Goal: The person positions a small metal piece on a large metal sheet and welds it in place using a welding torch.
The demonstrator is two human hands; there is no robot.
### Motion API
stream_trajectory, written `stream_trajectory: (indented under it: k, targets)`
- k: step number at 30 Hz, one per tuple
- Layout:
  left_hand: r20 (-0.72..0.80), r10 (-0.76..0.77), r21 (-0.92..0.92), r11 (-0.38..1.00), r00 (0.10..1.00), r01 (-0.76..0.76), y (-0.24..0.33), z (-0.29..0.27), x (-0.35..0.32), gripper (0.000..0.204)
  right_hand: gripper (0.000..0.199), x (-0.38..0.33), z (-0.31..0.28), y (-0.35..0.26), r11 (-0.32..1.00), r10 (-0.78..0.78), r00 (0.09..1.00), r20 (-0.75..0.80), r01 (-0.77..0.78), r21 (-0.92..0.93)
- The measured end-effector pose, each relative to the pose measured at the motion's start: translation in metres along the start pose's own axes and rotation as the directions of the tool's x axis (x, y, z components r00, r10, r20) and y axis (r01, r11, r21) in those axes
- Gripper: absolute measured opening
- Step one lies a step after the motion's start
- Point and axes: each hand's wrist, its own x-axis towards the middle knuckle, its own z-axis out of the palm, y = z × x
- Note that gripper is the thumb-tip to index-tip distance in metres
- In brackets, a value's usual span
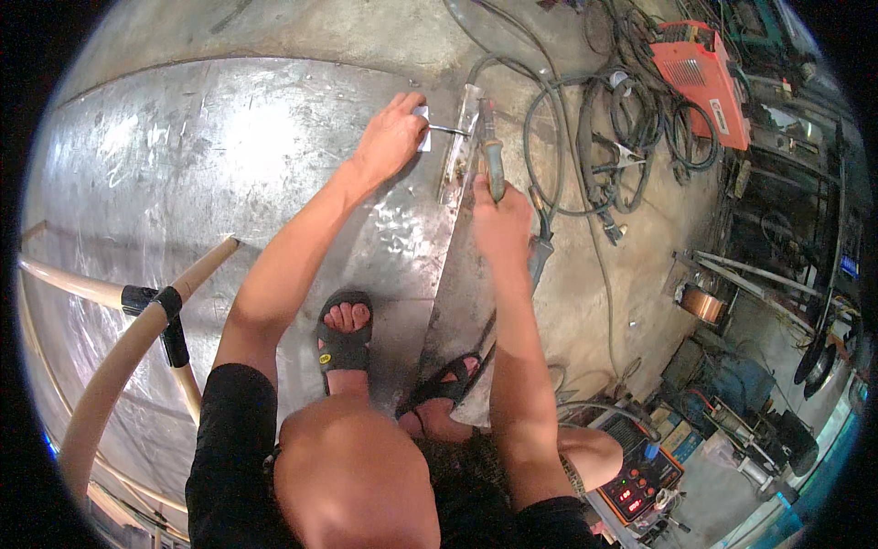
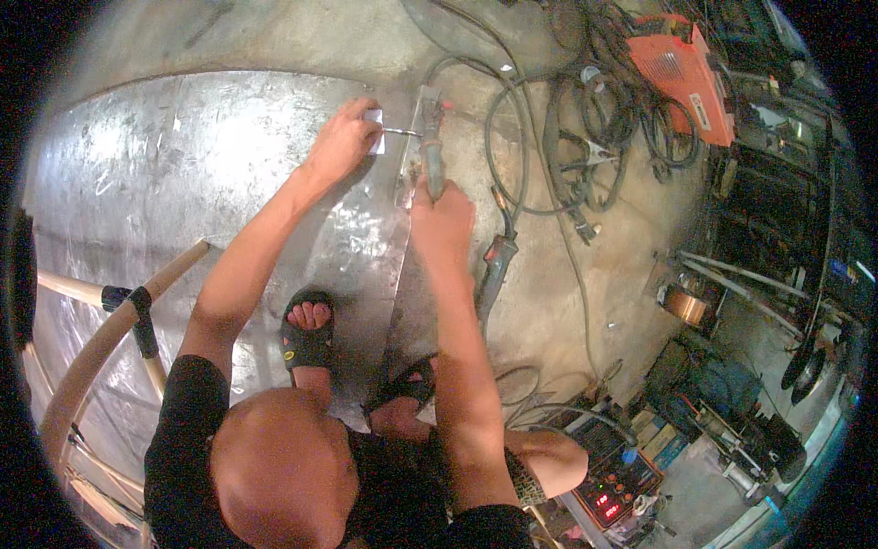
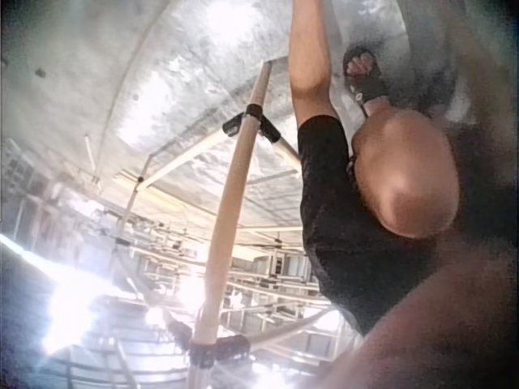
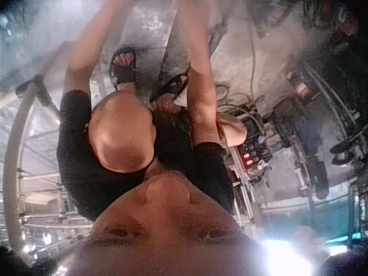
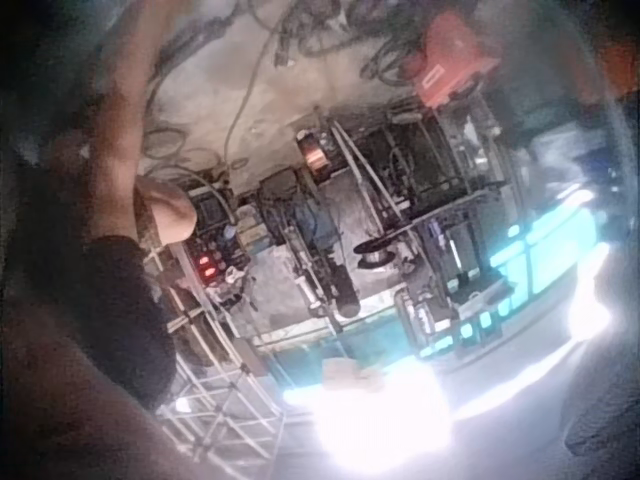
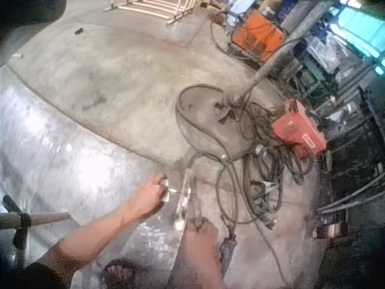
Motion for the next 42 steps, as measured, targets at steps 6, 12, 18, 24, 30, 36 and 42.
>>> stream_trajectory:
  k: [6,12,18,24,30,36,42]
  targets:
    - [-0.008,-0.012,-0.041,0.999,1.0,0.011,0.002,0.0,0.003,0.011,0.036,0.017,-0.012,0.062,0.974,0.218,0.958,0.188,-0.224,0.01]
    - [-0.019,-0.012,-0.043,0.999,1.0,0.011,0.003,0.0,0.004,0.01,0.028,0.018,0.002,0.078,0.943,0.224,0.919,0.324,-0.288,0.164]
    - [-0.017,-0.008,-0.032,0.999,1.0,0.007,0.003,-0.001,0.005,0.012,0.035,0.032,0.001,0.073,0.992,0.125,0.939,0.32,-0.126,-0.019]
    - [0.002,-0.013,-0.025,1.0,1.0,0.013,0.001,-0.003,0.006,0.012,0.027,0.029,-0.007,0.066,0.969,0.151,0.911,0.385,-0.214,0.126]
    - [-0.014,0.013,0.0,1.0,1.0,-0.013,0.001,-0.002,0.008,0.012,0.025,0.031,0.009,0.087,0.907,0.047,0.956,0.29,-0.163,0.389]
    - [0.002,0.013,-0.014,1.0,1.0,-0.012,0.001,-0.003,0.008,0.012,0.026,0.041,0.018,0.084,0.961,0.114,0.968,0.224,-0.165,0.223]
    - [-0.024,0.027,-0.028,0.999,0.999,-0.027,0.001,0.0,0.009,0.009,0.039,0.051,0.03,0.099,0.999,0.047,0.993,0.107,-0.045,-0.021]
